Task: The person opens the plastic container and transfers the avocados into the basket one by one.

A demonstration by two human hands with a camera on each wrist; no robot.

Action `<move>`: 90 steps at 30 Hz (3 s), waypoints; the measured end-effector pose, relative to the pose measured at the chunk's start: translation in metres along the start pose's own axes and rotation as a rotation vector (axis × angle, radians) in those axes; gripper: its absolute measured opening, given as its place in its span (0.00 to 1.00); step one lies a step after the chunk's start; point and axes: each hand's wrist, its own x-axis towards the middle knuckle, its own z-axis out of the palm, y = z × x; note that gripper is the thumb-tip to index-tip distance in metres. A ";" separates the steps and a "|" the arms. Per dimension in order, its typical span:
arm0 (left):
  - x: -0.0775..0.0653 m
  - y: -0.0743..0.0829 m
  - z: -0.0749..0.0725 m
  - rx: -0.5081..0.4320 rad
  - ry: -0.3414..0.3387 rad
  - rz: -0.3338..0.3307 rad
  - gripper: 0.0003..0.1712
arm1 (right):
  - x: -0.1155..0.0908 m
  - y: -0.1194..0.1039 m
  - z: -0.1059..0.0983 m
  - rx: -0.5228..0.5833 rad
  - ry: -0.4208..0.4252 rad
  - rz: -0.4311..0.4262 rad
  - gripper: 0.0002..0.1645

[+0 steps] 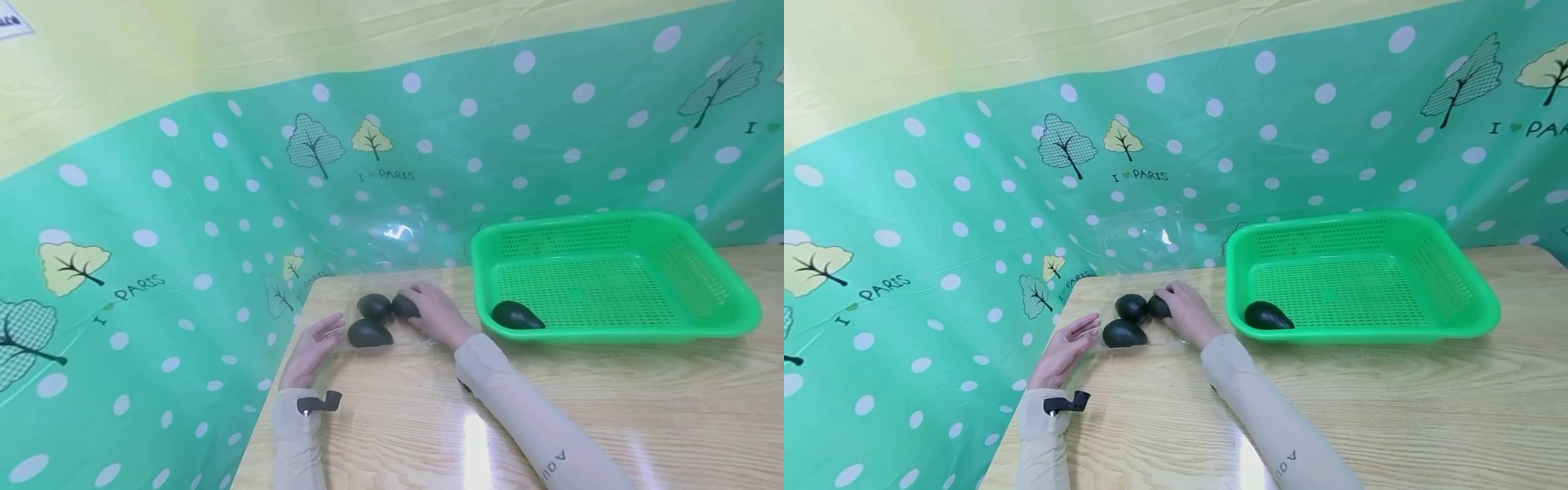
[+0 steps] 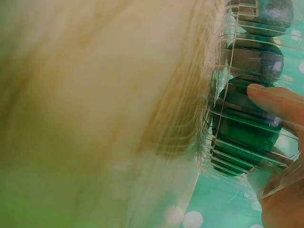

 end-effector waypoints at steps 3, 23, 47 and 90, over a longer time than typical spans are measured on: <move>0.000 0.000 0.000 0.005 -0.004 0.007 0.34 | 0.000 -0.001 -0.001 -0.027 0.004 -0.010 0.35; -0.001 0.001 0.000 0.009 0.011 0.007 0.33 | 0.004 -0.014 -0.016 -0.009 0.036 -0.005 0.33; -0.004 0.003 0.001 0.023 0.017 0.016 0.34 | -0.017 -0.028 -0.069 0.014 0.071 -0.019 0.37; -0.002 0.001 0.002 0.008 0.026 0.019 0.33 | -0.063 0.027 -0.147 0.042 0.114 0.119 0.37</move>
